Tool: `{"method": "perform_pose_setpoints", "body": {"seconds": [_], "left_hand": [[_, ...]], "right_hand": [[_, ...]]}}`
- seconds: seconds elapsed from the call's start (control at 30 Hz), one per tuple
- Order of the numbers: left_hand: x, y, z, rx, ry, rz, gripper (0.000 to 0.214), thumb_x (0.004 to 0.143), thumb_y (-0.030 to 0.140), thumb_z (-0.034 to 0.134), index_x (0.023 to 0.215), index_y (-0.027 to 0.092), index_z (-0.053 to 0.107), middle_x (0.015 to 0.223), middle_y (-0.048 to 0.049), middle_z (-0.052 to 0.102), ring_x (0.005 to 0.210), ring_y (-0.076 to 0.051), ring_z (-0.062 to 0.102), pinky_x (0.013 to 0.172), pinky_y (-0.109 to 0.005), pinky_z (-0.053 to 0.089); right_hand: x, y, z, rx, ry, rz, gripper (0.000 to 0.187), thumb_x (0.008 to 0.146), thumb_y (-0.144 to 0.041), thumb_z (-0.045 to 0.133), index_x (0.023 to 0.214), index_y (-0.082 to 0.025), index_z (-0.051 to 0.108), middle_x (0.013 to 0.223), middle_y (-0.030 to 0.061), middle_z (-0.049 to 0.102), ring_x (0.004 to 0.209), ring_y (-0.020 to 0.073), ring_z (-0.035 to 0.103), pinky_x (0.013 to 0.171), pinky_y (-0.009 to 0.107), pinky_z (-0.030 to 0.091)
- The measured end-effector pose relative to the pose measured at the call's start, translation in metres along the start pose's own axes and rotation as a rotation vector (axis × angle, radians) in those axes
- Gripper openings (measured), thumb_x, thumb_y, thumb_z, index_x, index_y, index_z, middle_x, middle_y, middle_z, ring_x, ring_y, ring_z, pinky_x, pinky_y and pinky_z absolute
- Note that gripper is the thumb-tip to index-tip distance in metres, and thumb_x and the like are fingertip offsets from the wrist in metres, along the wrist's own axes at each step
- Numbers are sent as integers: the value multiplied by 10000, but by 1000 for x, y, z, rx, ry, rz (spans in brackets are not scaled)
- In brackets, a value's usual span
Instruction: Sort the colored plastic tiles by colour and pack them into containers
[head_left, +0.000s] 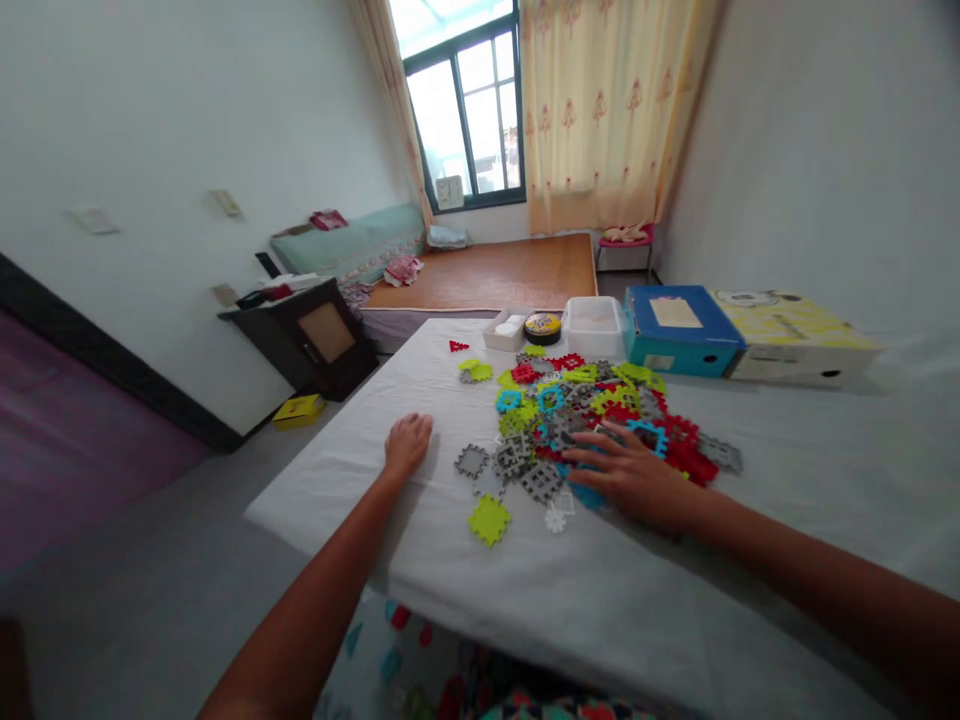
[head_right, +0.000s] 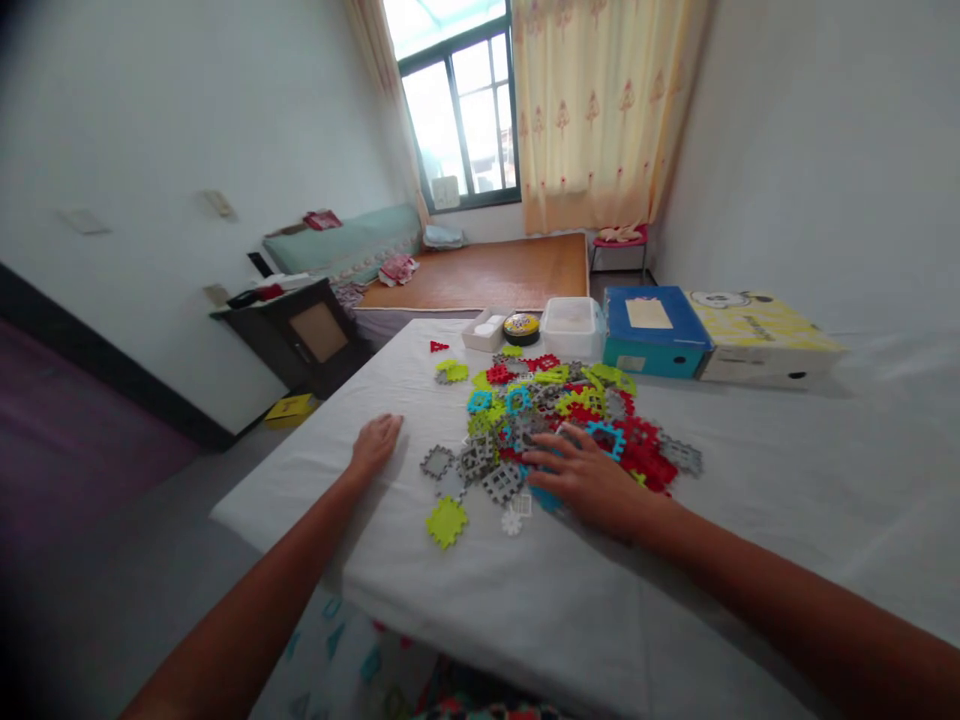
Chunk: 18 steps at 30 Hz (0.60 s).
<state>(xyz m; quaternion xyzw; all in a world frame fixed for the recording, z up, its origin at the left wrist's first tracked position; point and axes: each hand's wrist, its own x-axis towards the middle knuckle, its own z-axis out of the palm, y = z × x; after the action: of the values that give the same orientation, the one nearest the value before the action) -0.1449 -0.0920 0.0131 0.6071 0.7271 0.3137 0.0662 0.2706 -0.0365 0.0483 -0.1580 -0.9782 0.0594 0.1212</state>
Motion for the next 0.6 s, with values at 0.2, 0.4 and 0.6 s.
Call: {"method": "perform_pose_setpoints", "body": {"seconds": [0.2, 0.4, 0.6], "left_hand": [[-13, 83, 80, 39, -19, 35, 435, 970, 407, 343, 1239, 188, 607, 1323, -97, 596, 1291, -220, 475, 1137, -418, 326], [4, 132, 118, 0, 14, 135, 467, 967, 447, 369, 1334, 216, 542, 1439, -103, 484, 1348, -228, 417, 1146, -422, 321], [111, 69, 66, 291, 85, 107, 408, 989, 321, 317, 1255, 169, 587, 1349, -128, 550, 1323, -221, 429, 1132, -428, 319]], "right_hand": [[-24, 40, -18, -11, 443, 226, 273, 932, -315, 504, 1148, -271, 665, 1295, 53, 627, 1241, 259, 524, 1043, 488, 410], [-68, 81, -23, -114, 715, 441, 280, 920, -367, 470, 1088, -252, 662, 1187, 88, 674, 1115, 273, 600, 988, 478, 453], [-118, 126, -6, -115, 766, 960, 377, 879, -465, 399, 1128, -311, 637, 1204, 95, 667, 1047, 311, 626, 858, 470, 505]]}}
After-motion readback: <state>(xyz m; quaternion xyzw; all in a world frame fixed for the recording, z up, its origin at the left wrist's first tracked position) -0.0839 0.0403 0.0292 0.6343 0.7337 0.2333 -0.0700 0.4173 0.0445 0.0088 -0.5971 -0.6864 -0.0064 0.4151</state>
